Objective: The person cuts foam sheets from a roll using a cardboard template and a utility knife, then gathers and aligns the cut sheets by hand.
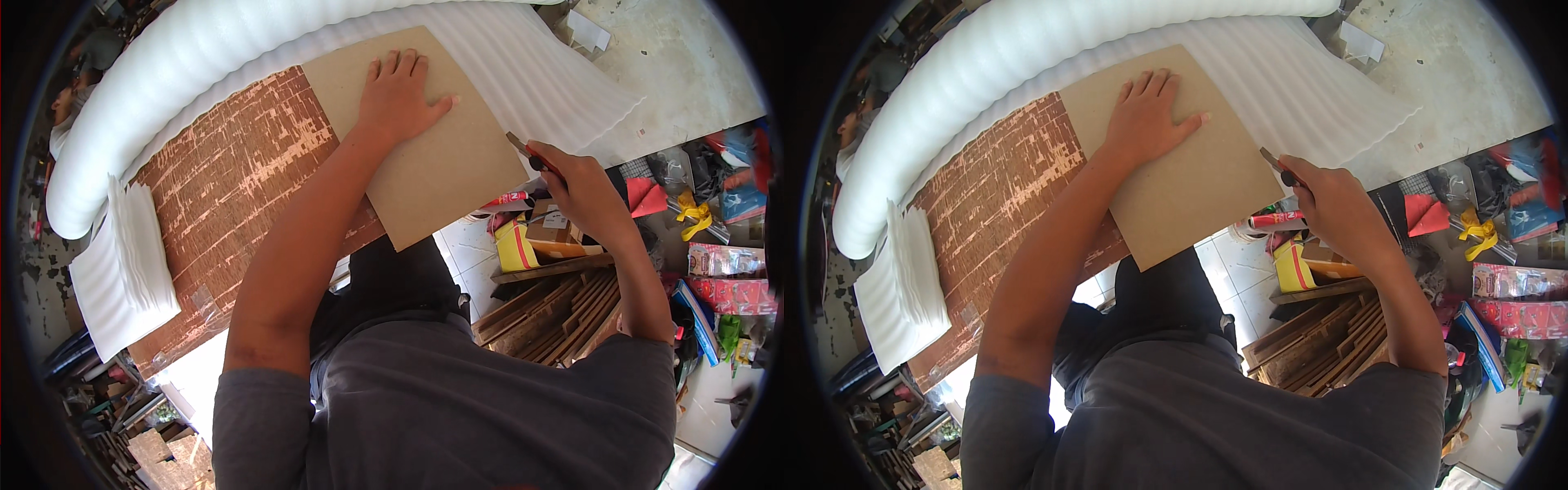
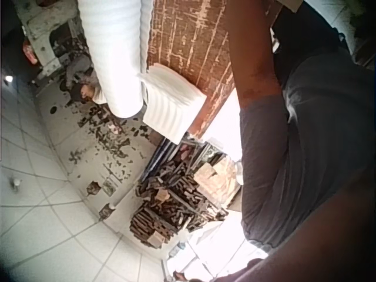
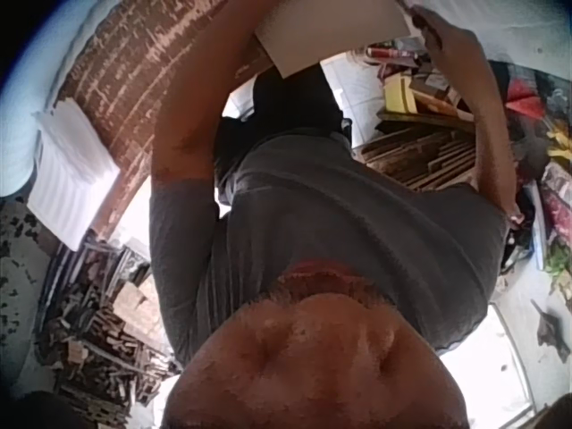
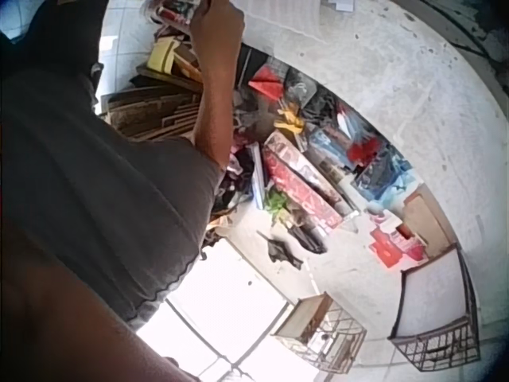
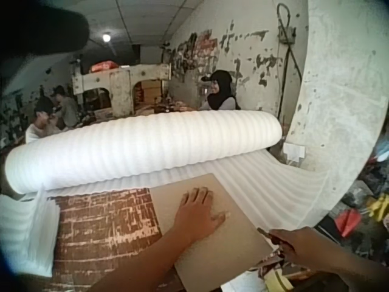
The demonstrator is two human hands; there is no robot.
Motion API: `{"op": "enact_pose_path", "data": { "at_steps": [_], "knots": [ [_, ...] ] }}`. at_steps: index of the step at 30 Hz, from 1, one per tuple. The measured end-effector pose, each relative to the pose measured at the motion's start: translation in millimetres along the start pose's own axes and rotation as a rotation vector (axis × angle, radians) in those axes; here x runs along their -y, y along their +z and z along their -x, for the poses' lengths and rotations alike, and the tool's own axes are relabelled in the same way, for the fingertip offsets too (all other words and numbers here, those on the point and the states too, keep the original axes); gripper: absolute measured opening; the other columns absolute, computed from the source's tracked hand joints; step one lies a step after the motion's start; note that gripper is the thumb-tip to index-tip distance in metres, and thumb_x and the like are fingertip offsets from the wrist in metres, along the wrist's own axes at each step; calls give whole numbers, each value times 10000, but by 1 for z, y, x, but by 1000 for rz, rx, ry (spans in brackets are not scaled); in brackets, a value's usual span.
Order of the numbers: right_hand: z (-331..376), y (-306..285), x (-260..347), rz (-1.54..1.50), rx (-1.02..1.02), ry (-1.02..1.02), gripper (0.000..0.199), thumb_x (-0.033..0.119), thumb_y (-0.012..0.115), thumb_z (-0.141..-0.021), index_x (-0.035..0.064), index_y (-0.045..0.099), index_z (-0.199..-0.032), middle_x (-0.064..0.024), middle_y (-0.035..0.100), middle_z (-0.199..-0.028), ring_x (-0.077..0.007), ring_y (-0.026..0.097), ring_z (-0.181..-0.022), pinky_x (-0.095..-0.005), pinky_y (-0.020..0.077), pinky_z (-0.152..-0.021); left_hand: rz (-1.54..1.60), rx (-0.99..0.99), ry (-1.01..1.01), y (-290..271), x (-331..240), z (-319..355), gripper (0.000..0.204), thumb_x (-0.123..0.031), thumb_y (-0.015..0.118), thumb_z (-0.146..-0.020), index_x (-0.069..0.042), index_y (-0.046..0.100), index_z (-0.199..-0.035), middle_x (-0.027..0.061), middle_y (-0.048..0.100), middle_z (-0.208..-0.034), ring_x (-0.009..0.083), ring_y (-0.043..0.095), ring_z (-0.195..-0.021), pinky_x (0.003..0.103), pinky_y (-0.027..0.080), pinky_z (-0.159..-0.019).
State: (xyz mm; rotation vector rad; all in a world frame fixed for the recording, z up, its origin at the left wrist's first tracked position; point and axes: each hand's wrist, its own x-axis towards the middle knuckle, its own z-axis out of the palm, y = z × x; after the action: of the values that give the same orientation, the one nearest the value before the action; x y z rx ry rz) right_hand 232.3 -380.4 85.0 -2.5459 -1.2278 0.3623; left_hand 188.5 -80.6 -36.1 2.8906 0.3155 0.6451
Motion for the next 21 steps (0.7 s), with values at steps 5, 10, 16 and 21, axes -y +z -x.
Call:
{"op": "enact_pose_path", "data": {
  "at_steps": [5,10,16,21],
  "knots": [
    [10,-7,3,15,31,17,445,-8,618,-953,39,619,-1396,-235,734,-1046,-433,693,-892,-442,535,-824,2,-8,-4,2,2,0,892,-695,548,-955,6,496,-1505,198,431,-1627,379,347,-1542,535,230,-1273],
    [19,-13,8,42,45,45,434,7,624,-960,47,629,-1392,-233,731,-1013,-432,683,-863,-451,523,-805,-3,6,-2,1,0,-1,888,-694,548,-957,1,497,-1508,197,435,-1625,380,349,-1541,531,231,-1274],
    [21,-18,10,23,70,62,429,10,625,-958,44,634,-1386,-246,721,-966,-431,675,-831,-459,513,-785,-6,-18,2,4,1,-1,891,-695,546,-959,8,497,-1504,199,429,-1627,383,354,-1537,530,234,-1271],
    [21,-25,20,74,120,99,404,19,623,-955,31,645,-1358,-253,712,-928,-433,683,-828,-464,515,-773,-8,0,9,1,0,-2,887,-695,547,-961,5,497,-1505,199,429,-1626,382,362,-1532,535,239,-1267]
  ]
}}
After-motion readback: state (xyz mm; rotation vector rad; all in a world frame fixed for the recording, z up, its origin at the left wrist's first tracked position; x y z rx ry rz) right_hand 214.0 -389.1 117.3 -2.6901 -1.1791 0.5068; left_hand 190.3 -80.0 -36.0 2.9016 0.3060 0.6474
